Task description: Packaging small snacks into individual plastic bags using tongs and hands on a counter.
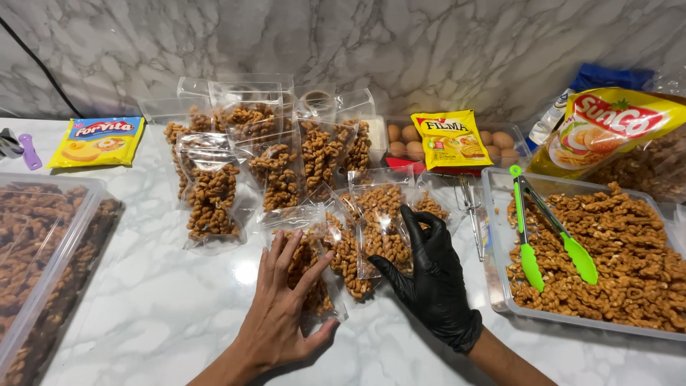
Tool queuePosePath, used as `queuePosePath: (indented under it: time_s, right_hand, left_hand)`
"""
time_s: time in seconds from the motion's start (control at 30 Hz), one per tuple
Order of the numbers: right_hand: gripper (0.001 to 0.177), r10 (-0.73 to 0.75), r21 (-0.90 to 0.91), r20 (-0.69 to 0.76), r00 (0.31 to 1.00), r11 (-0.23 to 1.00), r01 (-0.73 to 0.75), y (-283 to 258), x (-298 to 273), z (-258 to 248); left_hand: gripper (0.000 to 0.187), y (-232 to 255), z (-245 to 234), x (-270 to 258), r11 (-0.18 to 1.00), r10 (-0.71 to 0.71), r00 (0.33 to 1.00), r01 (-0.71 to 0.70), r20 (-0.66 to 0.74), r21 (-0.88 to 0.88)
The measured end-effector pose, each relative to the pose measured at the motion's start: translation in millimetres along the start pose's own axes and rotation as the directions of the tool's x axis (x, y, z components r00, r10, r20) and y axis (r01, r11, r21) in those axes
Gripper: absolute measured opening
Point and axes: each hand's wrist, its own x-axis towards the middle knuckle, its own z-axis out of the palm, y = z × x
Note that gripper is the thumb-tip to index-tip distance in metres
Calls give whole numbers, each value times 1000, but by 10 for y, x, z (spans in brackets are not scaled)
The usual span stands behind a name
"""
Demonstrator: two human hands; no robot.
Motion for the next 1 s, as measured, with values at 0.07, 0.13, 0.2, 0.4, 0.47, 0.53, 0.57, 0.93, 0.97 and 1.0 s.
queuePosePath:
  time_s: [0.07, 0.13, 0.2, 0.4, 0.47, 0.53, 0.57, 0.93, 0.97, 1.0]
  right_hand:
    - [86, 1, -1, 5, 1000, 1000, -1, 5, -12, 4]
    - [87, 6, -3, 8, 1000, 1000, -6, 26, -31, 13]
    - [90, -8, -11, -9, 1000, 1000, 8, 65, -53, 24]
    - [109, -296, -126, 110, 949, 943, 309, 295, -127, 100]
    - [106, -329, -108, 101, 939, 935, 339, 285, -104, 127]
    - [102, -359, -89, 89, 929, 926, 366, 278, -95, 182]
    - [104, -361, -78, 94, 928, 926, 369, 274, -98, 224]
    - [105, -342, -3, 111, 933, 939, 344, 164, -31, 277]
    - [106, -324, -16, 112, 939, 945, 327, 199, -43, 236]
    - [107, -304, -32, 112, 946, 951, 309, 236, -60, 191]
  left_hand:
    - [94, 11, -6, -2, 1000, -4, 1000, 5, -18, 30]
    - [95, 11, -11, -4, 998, -5, 999, 7, -33, 59]
    - [93, 2, -12, -7, 997, -14, 999, 17, -42, 70]
    - [94, -37, -8, 0, 999, 1, 998, 3, -68, 48]
    - [93, -53, -8, 9, 999, 3, 998, -1, -69, 33]
    - [92, -67, -1, 20, 1000, 7, 998, -6, -68, 19]
    - [92, -74, 8, 21, 1000, -2, 998, 3, -64, 6]
    - [108, -89, 63, 58, 997, -75, 993, 75, -91, 4]
    - [112, -97, 69, 44, 994, -97, 991, 100, -88, 35]
    - [117, -106, 80, 35, 991, -116, 990, 121, -85, 64]
